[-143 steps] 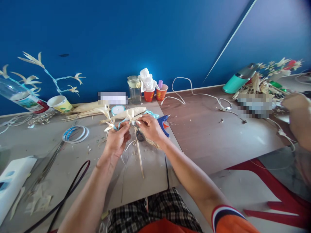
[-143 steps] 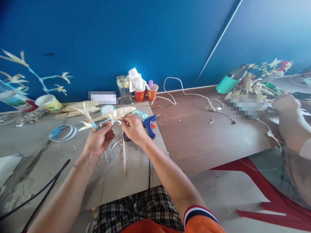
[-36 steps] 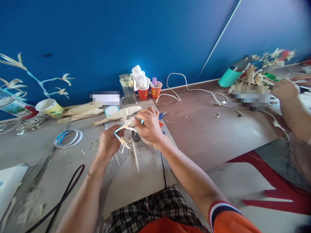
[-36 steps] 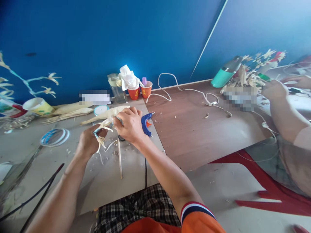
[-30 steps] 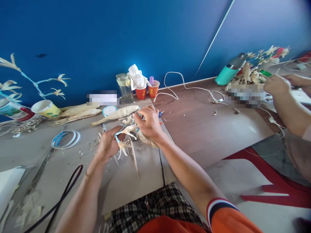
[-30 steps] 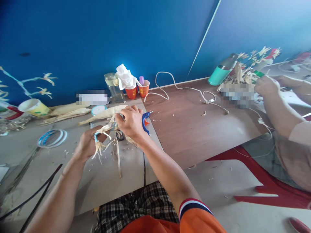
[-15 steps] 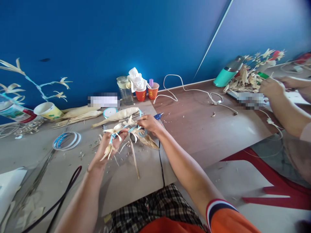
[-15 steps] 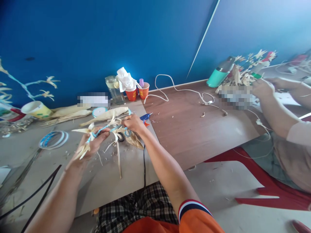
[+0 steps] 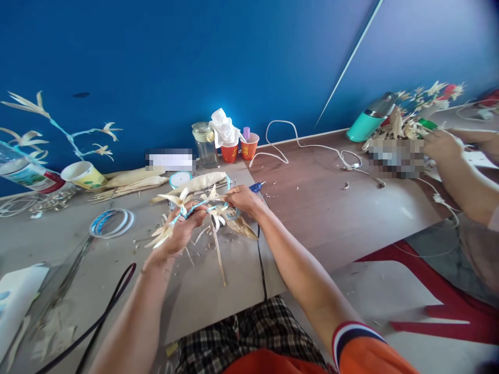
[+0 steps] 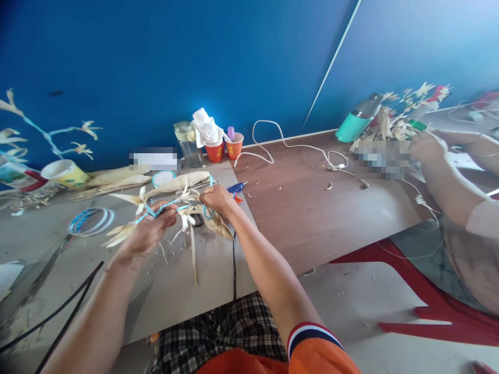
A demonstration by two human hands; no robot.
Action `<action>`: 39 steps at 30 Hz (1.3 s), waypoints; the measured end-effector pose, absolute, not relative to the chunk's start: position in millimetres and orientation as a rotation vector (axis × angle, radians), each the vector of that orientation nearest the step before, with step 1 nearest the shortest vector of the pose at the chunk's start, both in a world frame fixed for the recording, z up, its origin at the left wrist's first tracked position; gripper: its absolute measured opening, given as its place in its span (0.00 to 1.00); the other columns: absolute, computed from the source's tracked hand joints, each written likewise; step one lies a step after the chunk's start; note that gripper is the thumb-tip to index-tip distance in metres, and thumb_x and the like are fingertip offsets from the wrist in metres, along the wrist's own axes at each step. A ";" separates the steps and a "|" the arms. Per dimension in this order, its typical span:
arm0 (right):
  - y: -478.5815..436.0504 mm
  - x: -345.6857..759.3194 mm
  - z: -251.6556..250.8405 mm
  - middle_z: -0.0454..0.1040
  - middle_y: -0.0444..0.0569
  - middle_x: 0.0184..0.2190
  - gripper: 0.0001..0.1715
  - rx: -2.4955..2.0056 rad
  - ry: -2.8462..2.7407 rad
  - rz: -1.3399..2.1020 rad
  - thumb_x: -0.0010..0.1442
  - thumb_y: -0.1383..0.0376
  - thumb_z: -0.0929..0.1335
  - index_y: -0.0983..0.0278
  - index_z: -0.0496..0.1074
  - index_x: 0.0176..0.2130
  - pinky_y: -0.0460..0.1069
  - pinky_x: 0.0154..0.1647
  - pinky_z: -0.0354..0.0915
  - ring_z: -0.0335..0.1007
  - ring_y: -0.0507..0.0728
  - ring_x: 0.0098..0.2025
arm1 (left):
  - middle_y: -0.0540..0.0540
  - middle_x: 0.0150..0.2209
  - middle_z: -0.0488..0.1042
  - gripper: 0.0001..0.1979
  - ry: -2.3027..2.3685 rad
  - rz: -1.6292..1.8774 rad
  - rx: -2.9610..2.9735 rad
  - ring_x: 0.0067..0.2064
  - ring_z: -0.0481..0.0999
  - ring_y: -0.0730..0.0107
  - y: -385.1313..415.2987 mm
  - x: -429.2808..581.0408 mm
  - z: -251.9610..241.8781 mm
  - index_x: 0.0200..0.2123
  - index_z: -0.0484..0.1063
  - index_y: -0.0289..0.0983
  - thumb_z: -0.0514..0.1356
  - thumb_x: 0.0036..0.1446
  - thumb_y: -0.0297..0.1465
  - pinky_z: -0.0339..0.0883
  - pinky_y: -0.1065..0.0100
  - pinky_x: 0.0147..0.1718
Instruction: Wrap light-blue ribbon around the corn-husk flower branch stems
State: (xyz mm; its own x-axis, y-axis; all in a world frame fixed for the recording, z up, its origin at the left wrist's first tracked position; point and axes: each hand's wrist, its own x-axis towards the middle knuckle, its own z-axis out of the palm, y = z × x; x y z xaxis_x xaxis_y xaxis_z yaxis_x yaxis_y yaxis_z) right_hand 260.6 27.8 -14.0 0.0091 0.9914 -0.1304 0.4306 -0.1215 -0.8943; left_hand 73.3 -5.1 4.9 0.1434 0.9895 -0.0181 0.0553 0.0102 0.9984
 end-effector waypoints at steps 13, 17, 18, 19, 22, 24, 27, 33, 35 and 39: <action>10.3 232.5 -4.8 0.74 0.49 0.40 0.09 -1.112 -1.636 0.751 0.56 0.67 0.67 0.63 0.74 0.38 0.50 0.48 0.61 0.69 0.55 0.44 | 0.56 0.18 0.58 0.11 1.011 1.167 0.988 0.19 0.51 0.83 0.8 72.6 10.9 0.22 0.69 0.35 0.68 0.39 0.32 0.46 0.72 0.19; 9.1 226.2 -8.5 0.72 0.51 0.38 0.05 -1.116 -1.625 0.701 0.56 0.65 0.69 0.63 0.74 0.34 0.51 0.49 0.62 0.67 0.56 0.44 | 0.58 0.17 0.56 0.11 1.016 1.162 0.941 0.18 0.50 0.83 0.9 72.6 12.4 0.24 0.70 0.35 0.69 0.39 0.32 0.47 0.73 0.19; 8.2 225.6 -8.7 0.71 0.51 0.39 0.05 -1.128 -1.643 0.630 0.54 0.65 0.70 0.64 0.75 0.34 0.52 0.51 0.61 0.66 0.57 0.45 | 0.58 0.17 0.56 0.11 1.011 1.151 0.931 0.18 0.50 0.84 0.8 72.8 12.6 0.24 0.70 0.34 0.69 0.39 0.32 0.47 0.73 0.19; 7.3 225.0 -8.6 0.70 0.52 0.40 0.06 -1.135 -1.660 0.560 0.53 0.66 0.71 0.63 0.75 0.35 0.52 0.52 0.60 0.65 0.58 0.47 | 0.58 0.17 0.56 0.12 1.006 1.139 0.919 0.18 0.50 0.84 0.7 73.0 12.6 0.24 0.70 0.34 0.69 0.39 0.32 0.46 0.73 0.19; 5.9 223.4 -8.9 0.68 0.52 0.41 0.08 -1.117 -1.678 0.471 0.53 0.68 0.71 0.63 0.75 0.36 0.53 0.53 0.58 0.64 0.58 0.47 | 0.57 0.18 0.58 0.13 1.009 1.104 0.882 0.18 0.51 0.85 1.0 72.8 11.1 0.23 0.70 0.33 0.70 0.38 0.32 0.45 0.74 0.18; 6.9 222.8 -10.3 0.68 0.51 0.40 0.04 -1.090 -1.672 0.496 0.54 0.69 0.70 0.64 0.75 0.34 0.52 0.52 0.58 0.64 0.57 0.46 | 0.56 0.19 0.60 0.13 1.021 1.085 0.870 0.18 0.52 0.86 1.5 71.9 9.4 0.24 0.70 0.33 0.70 0.38 0.32 0.45 0.75 0.18; 10.1 223.7 -13.1 0.69 0.50 0.39 0.05 -1.058 -1.683 0.547 0.57 0.70 0.67 0.64 0.74 0.32 0.52 0.54 0.57 0.65 0.56 0.45 | 0.56 0.19 0.58 0.13 1.018 1.036 0.880 0.18 0.52 0.86 2.2 70.0 7.1 0.24 0.71 0.32 0.71 0.38 0.32 0.45 0.75 0.19; 13.4 228.0 -13.7 0.70 0.51 0.39 0.08 -0.959 -1.703 0.537 0.59 0.71 0.64 0.64 0.72 0.31 0.52 0.51 0.59 0.65 0.56 0.44 | 0.57 0.17 0.54 0.13 0.968 0.969 0.884 0.18 0.50 0.85 1.0 69.1 5.2 0.24 0.72 0.32 0.71 0.39 0.33 0.44 0.75 0.18; 13.1 228.5 -12.8 0.70 0.51 0.38 0.10 -0.962 -1.725 0.525 0.59 0.72 0.62 0.64 0.71 0.30 0.52 0.51 0.58 0.65 0.56 0.44 | 0.57 0.17 0.53 0.13 0.946 0.949 0.873 0.18 0.49 0.85 0.7 69.1 5.3 0.24 0.71 0.32 0.71 0.39 0.33 0.44 0.76 0.19; 11.8 226.4 -13.9 0.70 0.51 0.39 0.09 -1.029 -1.793 0.488 0.59 0.70 0.63 0.65 0.71 0.30 0.54 0.52 0.56 0.64 0.57 0.43 | 0.57 0.18 0.54 0.14 0.874 0.969 0.870 0.19 0.49 0.85 0.9 69.1 5.1 0.22 0.69 0.32 0.70 0.40 0.32 0.46 0.76 0.19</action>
State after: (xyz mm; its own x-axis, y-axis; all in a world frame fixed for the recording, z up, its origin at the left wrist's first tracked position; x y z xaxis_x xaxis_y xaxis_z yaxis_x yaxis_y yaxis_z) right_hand 226.4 11.8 -13.9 -0.1676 0.8192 0.5485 0.4287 0.5616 -0.7077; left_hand 69.1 0.9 5.1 0.3094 0.9261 -0.2159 -0.3091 0.3127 0.8982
